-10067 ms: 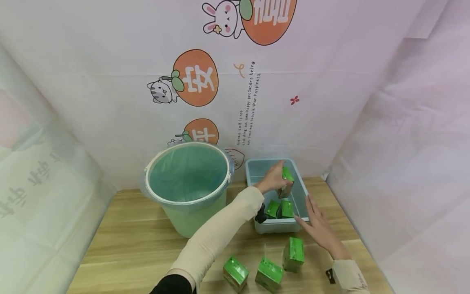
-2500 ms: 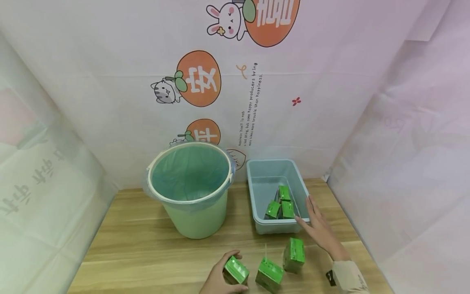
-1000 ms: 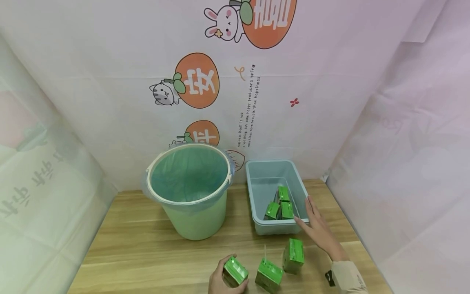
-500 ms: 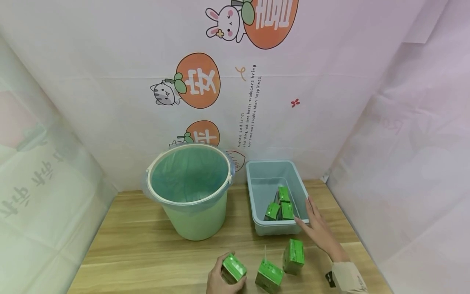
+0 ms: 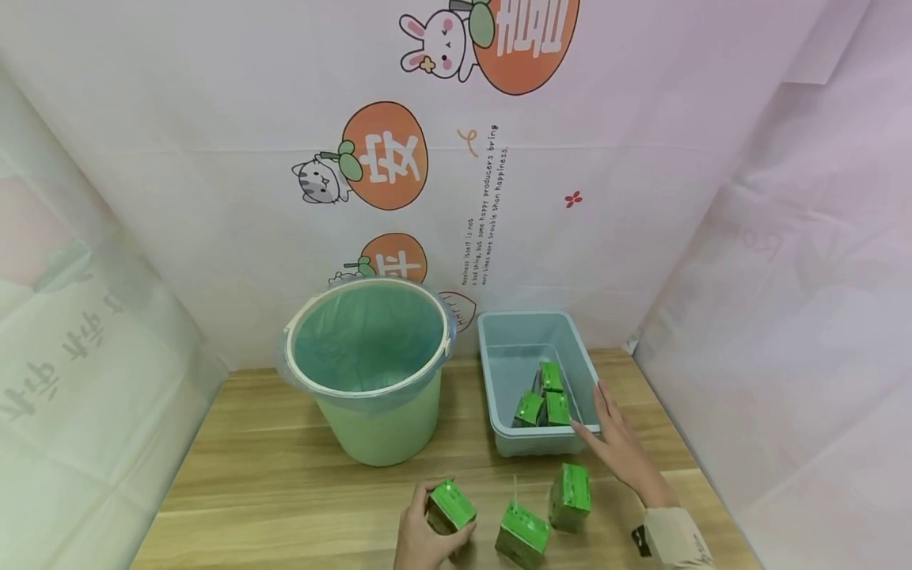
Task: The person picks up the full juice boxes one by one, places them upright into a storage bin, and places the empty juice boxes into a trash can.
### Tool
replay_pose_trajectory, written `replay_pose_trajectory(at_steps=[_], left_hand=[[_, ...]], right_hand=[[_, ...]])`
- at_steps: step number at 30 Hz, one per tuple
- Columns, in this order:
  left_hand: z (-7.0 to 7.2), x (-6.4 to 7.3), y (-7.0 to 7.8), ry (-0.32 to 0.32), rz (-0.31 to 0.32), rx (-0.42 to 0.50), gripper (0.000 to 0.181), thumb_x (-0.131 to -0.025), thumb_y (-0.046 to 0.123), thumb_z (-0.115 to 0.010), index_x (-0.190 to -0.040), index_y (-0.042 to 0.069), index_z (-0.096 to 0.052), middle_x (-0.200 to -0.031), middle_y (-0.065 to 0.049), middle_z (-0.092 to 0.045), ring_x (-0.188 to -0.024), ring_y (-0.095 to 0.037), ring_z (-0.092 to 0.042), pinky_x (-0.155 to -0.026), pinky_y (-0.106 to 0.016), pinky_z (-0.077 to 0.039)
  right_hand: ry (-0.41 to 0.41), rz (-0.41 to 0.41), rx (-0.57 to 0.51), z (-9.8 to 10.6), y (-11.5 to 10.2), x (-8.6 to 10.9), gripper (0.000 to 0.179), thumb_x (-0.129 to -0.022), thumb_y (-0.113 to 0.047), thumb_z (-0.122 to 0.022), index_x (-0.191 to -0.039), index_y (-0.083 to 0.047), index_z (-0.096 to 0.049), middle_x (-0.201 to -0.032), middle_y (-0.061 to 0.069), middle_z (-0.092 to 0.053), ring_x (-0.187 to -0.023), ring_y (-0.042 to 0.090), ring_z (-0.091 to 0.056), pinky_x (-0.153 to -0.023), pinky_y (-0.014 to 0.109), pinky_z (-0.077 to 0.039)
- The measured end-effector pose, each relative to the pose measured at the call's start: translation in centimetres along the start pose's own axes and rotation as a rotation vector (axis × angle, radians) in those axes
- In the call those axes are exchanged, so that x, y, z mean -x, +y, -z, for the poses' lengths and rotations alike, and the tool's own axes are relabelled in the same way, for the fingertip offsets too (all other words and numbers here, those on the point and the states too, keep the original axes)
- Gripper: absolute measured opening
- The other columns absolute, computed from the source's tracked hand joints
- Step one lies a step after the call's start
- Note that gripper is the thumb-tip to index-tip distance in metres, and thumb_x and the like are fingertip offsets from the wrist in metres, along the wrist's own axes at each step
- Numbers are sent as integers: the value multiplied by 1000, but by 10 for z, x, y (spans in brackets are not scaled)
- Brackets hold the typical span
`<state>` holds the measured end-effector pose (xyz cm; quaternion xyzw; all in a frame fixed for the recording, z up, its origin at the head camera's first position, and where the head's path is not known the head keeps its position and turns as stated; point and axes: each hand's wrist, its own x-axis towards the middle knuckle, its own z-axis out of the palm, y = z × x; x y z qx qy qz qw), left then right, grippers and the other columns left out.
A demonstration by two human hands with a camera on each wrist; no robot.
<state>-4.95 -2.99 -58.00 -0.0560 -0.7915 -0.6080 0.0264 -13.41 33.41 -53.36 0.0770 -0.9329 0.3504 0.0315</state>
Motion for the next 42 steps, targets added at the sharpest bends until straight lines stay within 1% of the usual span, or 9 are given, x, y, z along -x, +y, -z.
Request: replay_pose_trajectory(at_steps=[3, 6, 10, 13, 16, 23, 31, 35, 42], left_hand=[[3, -4, 5, 4, -10, -13, 65, -75, 19, -98, -129, 6, -63, -119, -4, -72, -106, -18, -70, -99, -48, -56], [5, -10, 11, 4, -11, -9, 67, -76, 23, -98, -131, 5, -64, -117, -3, -72, -107, -19, -70, -100, -51, -55], [7, -18, 17, 18, -28, -4, 68, -77, 26, -98, -133, 7, -64, -118, -3, -71, -106, -21, -69, -93, -43, -58], [8, -23, 18, 40, -70, -11, 68, -76, 24, -98, -133, 7, -65, -117, -5, -71, -104, -21, -70, -86, -37, -59], [8, -27, 19, 43, -112, -7, 67, -76, 23, -98, -132, 6, -65, -115, -5, -72, -101, -18, -70, -85, -35, -60], [11, -42, 25, 31, -194, 23, 66, -77, 23, -98, -134, 10, -67, -113, 0, -74, -97, -15, -71, -83, -34, -61], [12, -56, 37, 66, -311, -19, 66, -74, 22, -100, -131, 9, -70, -109, -1, -76, -91, -15, -73, -77, -36, -63], [12, -64, 44, 74, -352, -19, 66, -73, 21, -100, -131, 9, -69, -108, -3, -77, -91, -18, -73, -76, -37, -63], [11, -78, 56, 89, -387, -3, 66, -73, 20, -100, -130, 9, -70, -108, -3, -76, -90, -20, -73, -76, -38, -63]], right_hand=[[-2, -6, 2, 0, 0, 0, 91, -109, -43, -57, -169, 0, -2, -176, 18, 9, -154, 60, -3, -113, 84, -9], [-1, -3, -4, -1, 1, 0, 91, -109, -42, -57, -168, 0, -2, -176, 18, 9, -154, 61, -3, -112, 85, -9], [2, 3, -7, -1, 1, -1, 91, -110, -42, -57, -168, 1, -2, -176, 19, 8, -154, 61, -3, -112, 85, -8], [1, 1, -4, -2, 2, 0, 90, -110, -43, -56, -168, 1, -3, -176, 18, 8, -154, 60, -3, -113, 84, -8], [-4, 0, -5, -2, 1, 0, 91, -110, -42, -57, -168, 1, -3, -176, 19, 9, -154, 61, -3, -112, 85, -9], [1, -2, 1, 0, 0, -1, 90, -110, -44, -56, -168, 1, -4, -176, 18, 9, -153, 63, -4, -112, 85, -9], [-2, -9, 4, 0, 0, -1, 91, -110, -44, -56, -168, 0, -4, -177, 17, 8, -153, 62, -4, -111, 86, -10], [2, -5, 9, 0, -1, 0, 90, -109, -43, -57, -168, 1, -5, -176, 18, 7, -152, 63, -5, -111, 86, -12], [1, -2, -1, 0, -2, 1, 90, -109, -42, -58, -169, 0, -5, -176, 19, 6, -152, 64, -5, -110, 86, -12]])
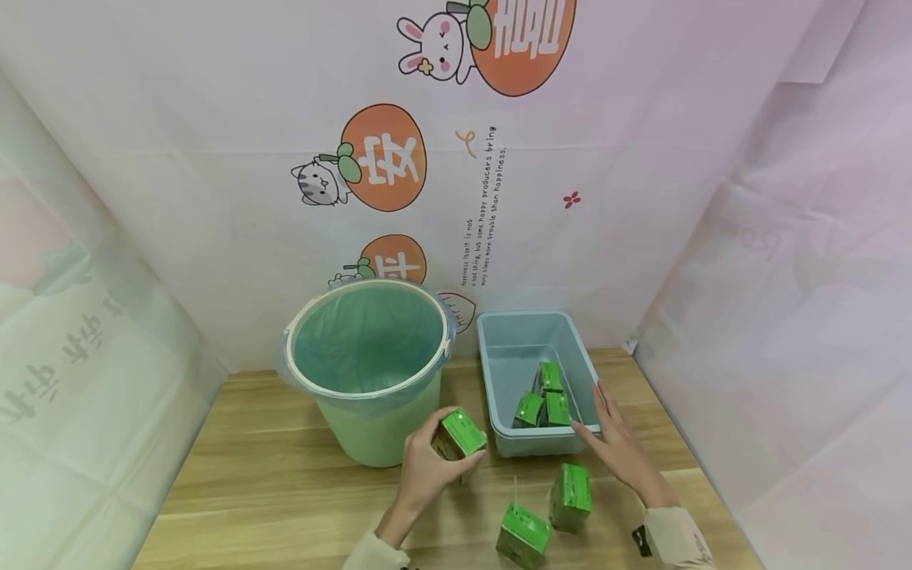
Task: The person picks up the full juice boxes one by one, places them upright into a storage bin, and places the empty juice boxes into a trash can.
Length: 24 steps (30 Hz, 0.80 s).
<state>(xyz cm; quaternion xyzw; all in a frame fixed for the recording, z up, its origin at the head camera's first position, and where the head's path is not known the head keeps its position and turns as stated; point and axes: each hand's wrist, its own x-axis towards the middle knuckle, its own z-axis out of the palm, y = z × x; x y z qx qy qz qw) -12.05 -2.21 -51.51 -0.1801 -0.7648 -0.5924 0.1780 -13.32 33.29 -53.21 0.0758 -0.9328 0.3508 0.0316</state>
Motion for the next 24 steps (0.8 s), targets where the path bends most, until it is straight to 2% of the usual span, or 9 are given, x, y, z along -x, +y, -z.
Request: replay_pose_trajectory(at_steps=[8, 17, 24], left_hand=[[-4, -17, 13, -20, 10, 23, 69, -74, 23, -100, -133, 8, -69, -109, -5, -76, -91, -20, -73, -76, -40, -64], [-15, -35, 21, -21, -45, 23, 67, -75, 22, -99, -134, 14, -70, -109, -4, -76, -90, -17, -71, -71, -37, -63], [-24, -51, 24, -14, -78, 52, 67, -74, 16, -100, -133, 5, -69, -110, -9, -76, -90, -18, -72, -73, -39, -64]], right_hand=[[-1, 2, -4, 0, 1, -1, 90, -109, -42, -58, -169, 0, -4, -176, 19, 7, -152, 63, -5, -111, 86, -12], [0, -6, 10, 0, 3, -1, 90, -109, -44, -57, -168, 1, -5, -177, 18, 7, -153, 63, -6, -111, 85, -13], [11, 1, 13, 0, 2, 1, 89, -110, -44, -57, -168, 3, -7, -176, 20, 5, -152, 63, -7, -111, 85, -13]])
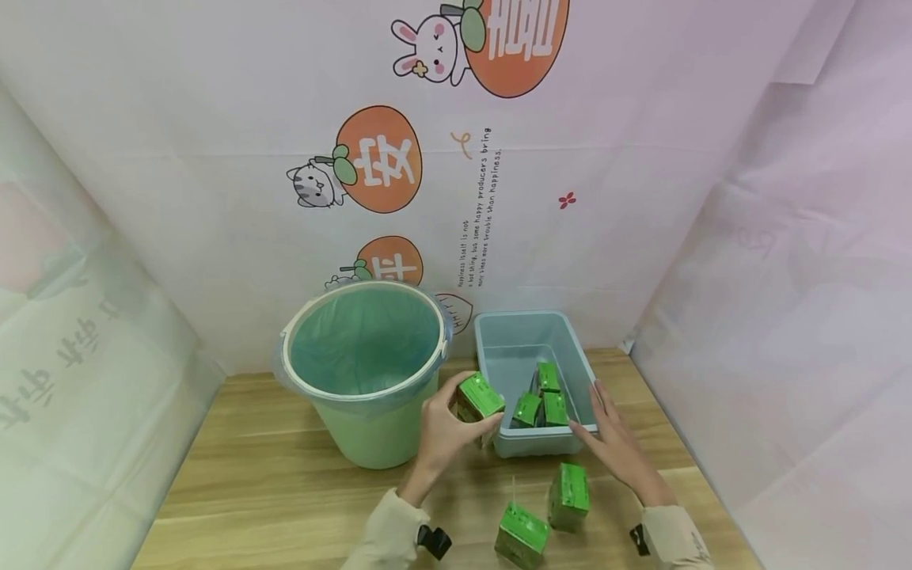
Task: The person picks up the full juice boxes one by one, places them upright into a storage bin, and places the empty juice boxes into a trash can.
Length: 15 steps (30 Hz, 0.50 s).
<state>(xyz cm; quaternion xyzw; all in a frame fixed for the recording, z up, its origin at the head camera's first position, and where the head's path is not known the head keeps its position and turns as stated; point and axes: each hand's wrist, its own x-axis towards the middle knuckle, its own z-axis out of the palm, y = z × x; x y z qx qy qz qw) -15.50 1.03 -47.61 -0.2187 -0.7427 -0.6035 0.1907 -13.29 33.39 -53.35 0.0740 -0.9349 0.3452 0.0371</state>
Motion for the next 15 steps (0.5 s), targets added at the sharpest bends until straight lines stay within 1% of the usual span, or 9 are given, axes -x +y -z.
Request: replay_pose_trajectory(at_steps=[6, 12, 15], left_hand=[[-4, -9, -2, -30, 8, 24, 68, -75, 15, -99, -134, 2, -67, -112, -12, -75, -93, -21, -73, -77, -39, -64], [-9, -17, -2, -27, 21, 22, 67, -76, 17, -98, -134, 2, -68, -112, -12, -75, -93, -21, -73, -78, -38, -64], [-11, -22, -2, -32, 24, 19, 67, -77, 19, -98, -134, 4, -68, -110, -12, -75, -90, -20, -73, -74, -36, -63]], right_hand=[[1, -3, -1, 0, 0, -1, 89, -109, -43, -57, -168, 3, -8, -176, 20, 5, -152, 62, -8, -111, 85, -14], [-4, -6, -5, 0, 0, -1, 90, -109, -43, -58, -168, 3, -8, -176, 19, 6, -153, 62, -7, -112, 84, -12], [-3, -2, -8, -1, 1, -2, 90, -109, -43, -58, -168, 3, -7, -176, 19, 6, -153, 62, -6, -112, 85, -11]])
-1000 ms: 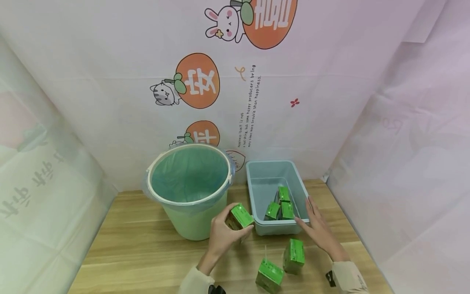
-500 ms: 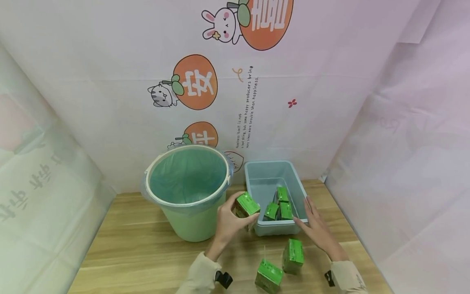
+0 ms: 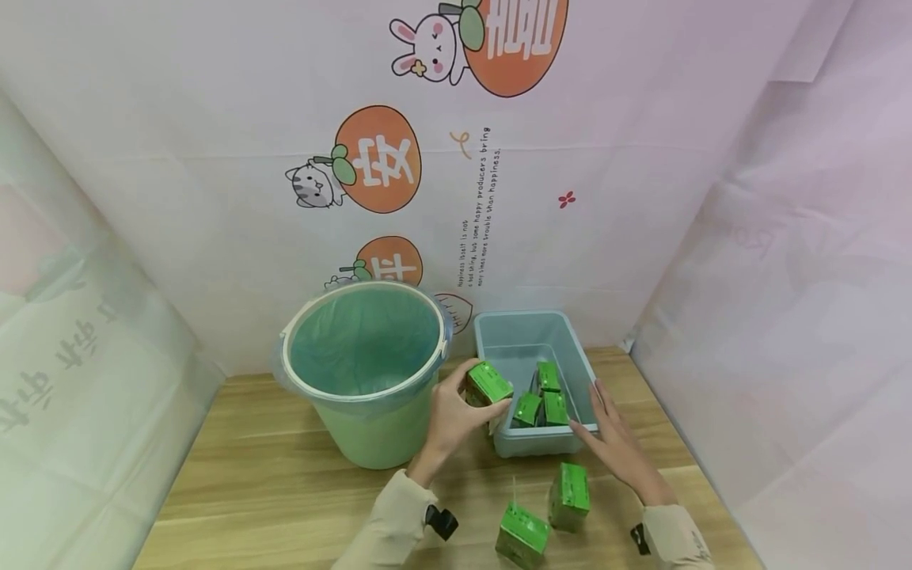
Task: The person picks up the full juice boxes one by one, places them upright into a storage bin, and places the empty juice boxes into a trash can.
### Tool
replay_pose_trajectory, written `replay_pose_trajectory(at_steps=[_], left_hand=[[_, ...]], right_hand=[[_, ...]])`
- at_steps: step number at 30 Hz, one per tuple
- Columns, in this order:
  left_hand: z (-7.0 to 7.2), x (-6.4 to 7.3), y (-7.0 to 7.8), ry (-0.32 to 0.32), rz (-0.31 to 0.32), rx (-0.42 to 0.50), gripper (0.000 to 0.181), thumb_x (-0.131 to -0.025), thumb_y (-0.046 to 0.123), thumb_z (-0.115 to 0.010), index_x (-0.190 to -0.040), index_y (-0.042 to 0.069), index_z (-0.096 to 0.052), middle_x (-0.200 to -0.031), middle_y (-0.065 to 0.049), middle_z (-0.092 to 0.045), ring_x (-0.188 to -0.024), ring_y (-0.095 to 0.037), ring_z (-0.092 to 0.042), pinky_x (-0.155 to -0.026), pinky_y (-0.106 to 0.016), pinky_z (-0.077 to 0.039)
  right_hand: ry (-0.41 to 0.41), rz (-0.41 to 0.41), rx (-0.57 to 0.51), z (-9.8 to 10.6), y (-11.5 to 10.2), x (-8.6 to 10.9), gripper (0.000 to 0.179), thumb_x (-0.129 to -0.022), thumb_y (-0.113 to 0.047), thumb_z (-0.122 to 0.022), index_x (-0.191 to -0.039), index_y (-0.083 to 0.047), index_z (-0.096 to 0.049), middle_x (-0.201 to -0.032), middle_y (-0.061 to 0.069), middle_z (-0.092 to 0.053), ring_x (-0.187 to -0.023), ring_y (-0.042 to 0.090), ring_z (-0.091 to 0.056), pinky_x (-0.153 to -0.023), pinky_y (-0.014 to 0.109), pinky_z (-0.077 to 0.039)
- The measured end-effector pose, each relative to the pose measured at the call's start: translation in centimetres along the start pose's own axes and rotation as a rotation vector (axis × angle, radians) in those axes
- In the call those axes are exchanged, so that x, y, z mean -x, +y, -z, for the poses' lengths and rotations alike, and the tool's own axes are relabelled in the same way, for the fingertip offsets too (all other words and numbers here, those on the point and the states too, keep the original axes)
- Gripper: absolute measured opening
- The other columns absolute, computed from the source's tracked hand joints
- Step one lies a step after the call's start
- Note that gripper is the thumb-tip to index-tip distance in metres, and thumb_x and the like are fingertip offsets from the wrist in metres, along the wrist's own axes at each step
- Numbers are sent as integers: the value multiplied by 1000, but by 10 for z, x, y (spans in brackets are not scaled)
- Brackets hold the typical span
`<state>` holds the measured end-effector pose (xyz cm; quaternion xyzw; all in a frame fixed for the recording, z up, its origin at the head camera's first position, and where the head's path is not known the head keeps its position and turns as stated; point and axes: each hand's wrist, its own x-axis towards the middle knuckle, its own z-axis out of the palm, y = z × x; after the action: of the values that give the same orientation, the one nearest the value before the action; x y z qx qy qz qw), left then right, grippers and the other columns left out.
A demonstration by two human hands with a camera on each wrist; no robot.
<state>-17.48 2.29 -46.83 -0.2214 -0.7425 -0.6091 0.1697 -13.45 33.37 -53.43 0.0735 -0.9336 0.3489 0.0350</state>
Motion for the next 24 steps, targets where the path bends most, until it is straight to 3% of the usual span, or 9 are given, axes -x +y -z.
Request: replay_pose_trajectory(at_steps=[9, 21, 24], left_hand=[[-8, -17, 2, -37, 27, -45, 68, -77, 23, -98, -135, 3, -68, -96, -8, -74, -77, -12, -65, -64, -24, -55], [-16, -40, -1, -108, 99, -71, 67, -80, 37, -95, -139, 15, -69, -90, 2, -71, -72, -9, -63, -62, -28, -54], [-18, -47, -1, -106, 91, -108, 67, -80, 38, -95, -138, 15, -71, -99, 0, -70, -77, -11, -62, -65, -29, -54]], right_hand=[[8, 7, 21, -1, 2, 0, 90, -109, -44, -56, -168, 4, -7, -176, 20, 6, -153, 61, -7, -113, 84, -12], [13, 8, 12, -1, 4, 1, 90, -109, -44, -57, -168, 3, -7, -176, 19, 6, -154, 60, -7, -112, 84, -12], [8, 8, 10, -1, 5, 1, 90, -109, -44, -56, -168, 3, -7, -176, 18, 7, -154, 60, -6, -112, 85, -12]])
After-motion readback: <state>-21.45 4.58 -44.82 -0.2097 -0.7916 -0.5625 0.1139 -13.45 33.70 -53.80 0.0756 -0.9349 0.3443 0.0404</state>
